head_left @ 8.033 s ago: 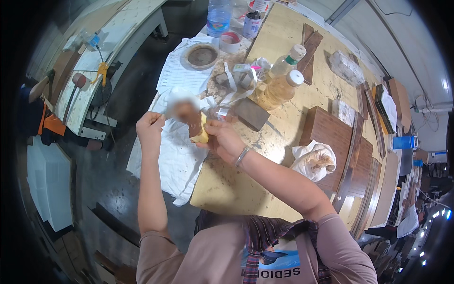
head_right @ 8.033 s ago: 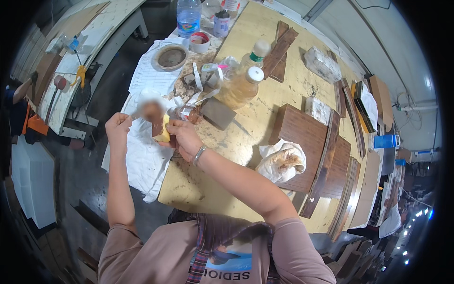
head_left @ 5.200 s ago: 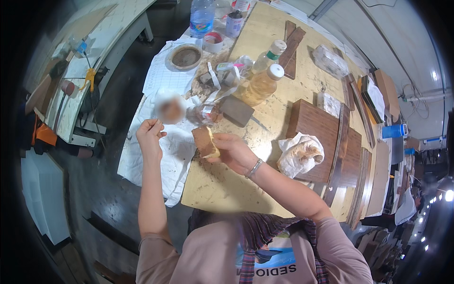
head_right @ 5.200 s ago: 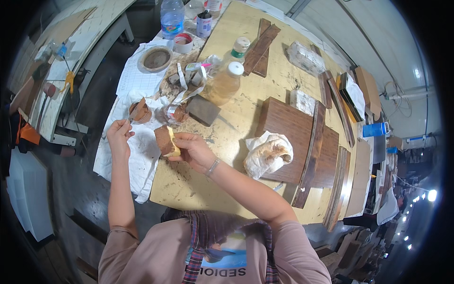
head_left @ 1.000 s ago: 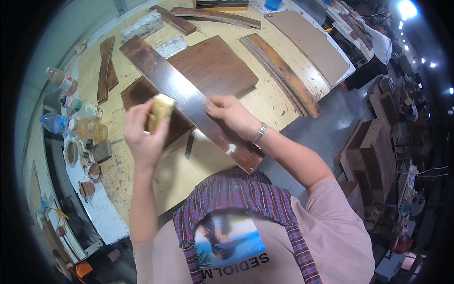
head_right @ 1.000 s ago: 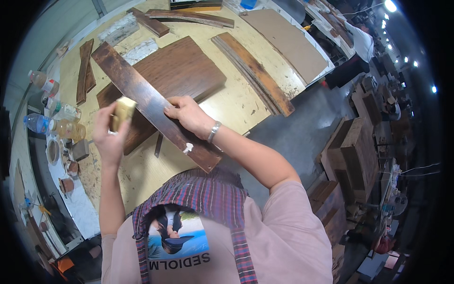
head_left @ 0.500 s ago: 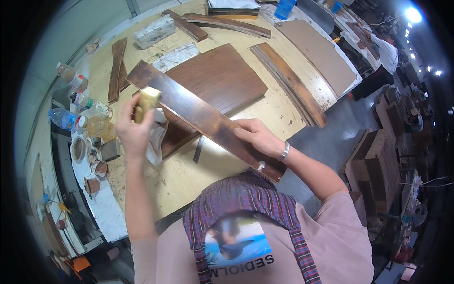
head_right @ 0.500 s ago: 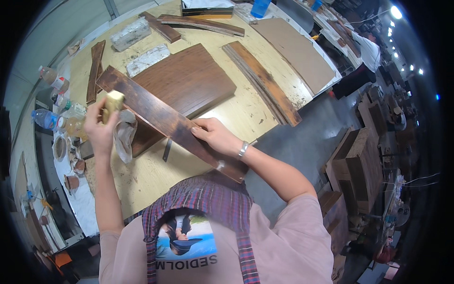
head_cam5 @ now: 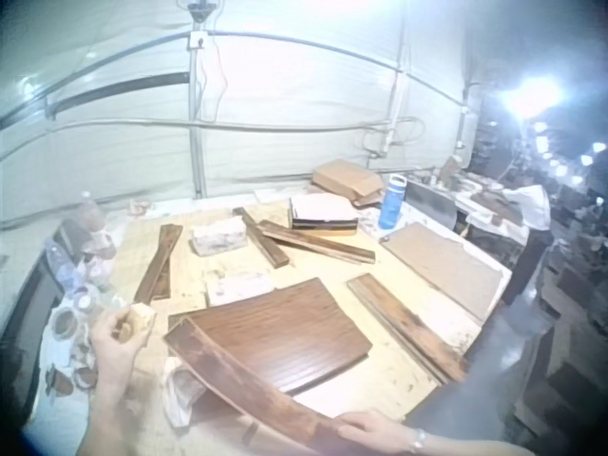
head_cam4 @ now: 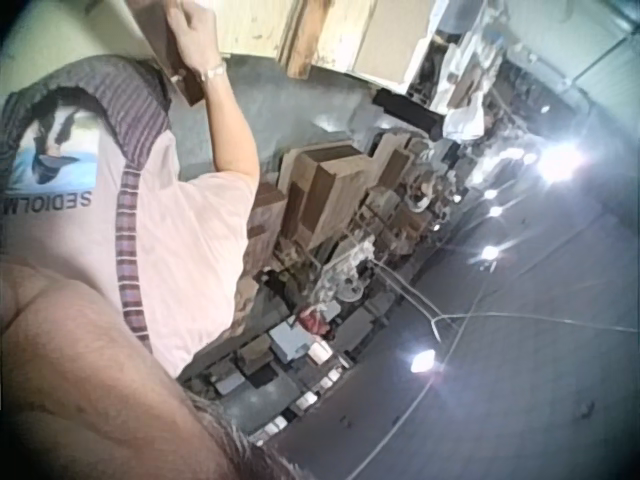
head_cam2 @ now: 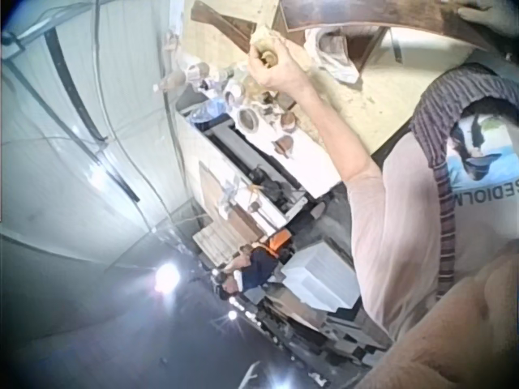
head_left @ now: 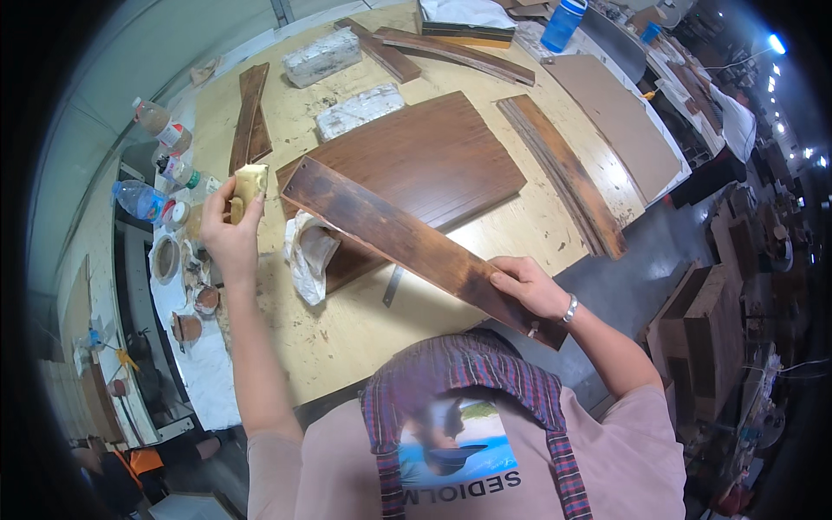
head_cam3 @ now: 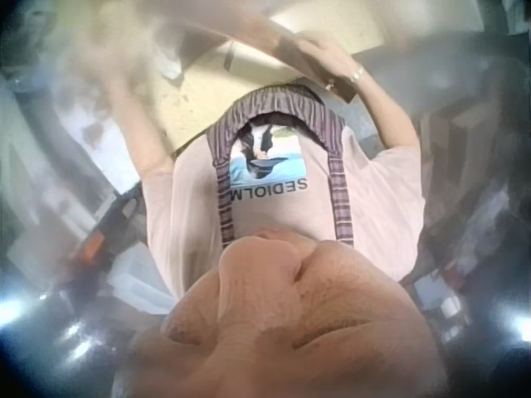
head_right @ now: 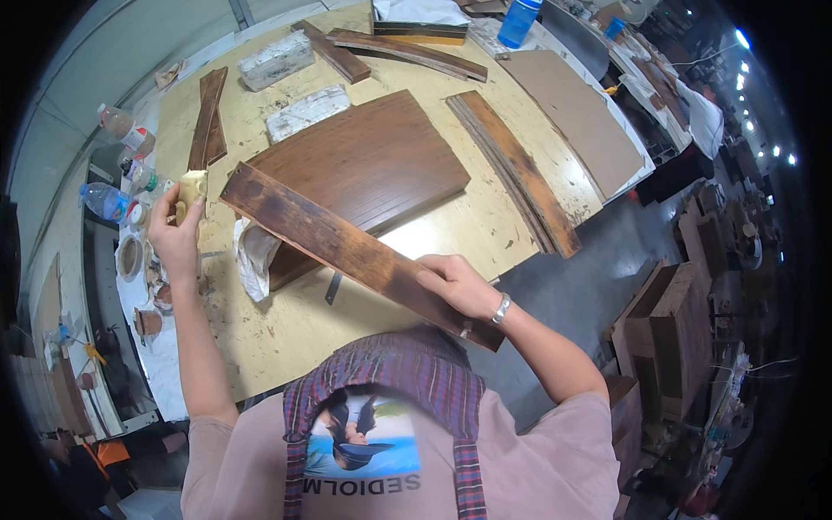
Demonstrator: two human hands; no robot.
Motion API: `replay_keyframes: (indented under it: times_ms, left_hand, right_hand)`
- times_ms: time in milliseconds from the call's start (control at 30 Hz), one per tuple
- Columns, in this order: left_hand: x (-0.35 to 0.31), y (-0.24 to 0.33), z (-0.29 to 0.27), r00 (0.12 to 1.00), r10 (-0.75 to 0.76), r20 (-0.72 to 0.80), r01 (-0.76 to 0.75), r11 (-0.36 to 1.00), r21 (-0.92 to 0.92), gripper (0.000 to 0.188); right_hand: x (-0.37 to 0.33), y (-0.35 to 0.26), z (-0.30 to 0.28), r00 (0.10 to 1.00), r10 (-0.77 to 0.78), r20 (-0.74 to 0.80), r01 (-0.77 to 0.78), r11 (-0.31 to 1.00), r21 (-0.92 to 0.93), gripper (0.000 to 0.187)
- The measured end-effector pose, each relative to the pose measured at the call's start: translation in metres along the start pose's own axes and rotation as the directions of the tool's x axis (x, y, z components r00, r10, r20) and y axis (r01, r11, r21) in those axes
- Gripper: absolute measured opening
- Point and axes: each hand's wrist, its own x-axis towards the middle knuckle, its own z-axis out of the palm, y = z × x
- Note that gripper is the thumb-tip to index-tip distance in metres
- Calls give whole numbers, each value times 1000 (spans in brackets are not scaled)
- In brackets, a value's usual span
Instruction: The person applies a substance to a wooden board with a sponge and kemudian wipes the surface with a cloth.
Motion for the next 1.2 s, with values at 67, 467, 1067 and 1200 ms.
replay_keyframes:
  times_ms: [67, 467, 1067, 1200]
  left_hand:
    - [-9, 13, 0, 999, -8, 53, 10, 1000, -25, 39]
    - [-54, 36, 19, 971, 143, 191, -114, 981, -156, 44]
    - [19, 21, -30, 901, 195, 388, -141, 976, -164, 47]
    - [16, 27, -28, 882, 222, 416, -142, 966, -215, 47]
  right_hand:
    - [0, 6, -1, 1000, 7, -7, -7, 1000, 16, 34]
    - [11, 2, -1, 998, 1, -70, -1, 1000, 3, 34]
    - [-5, 4, -15, 997, -35, 64, 41, 994, -102, 36]
    - [-10, 6, -19, 998, -27, 48, 33, 991, -133, 34]
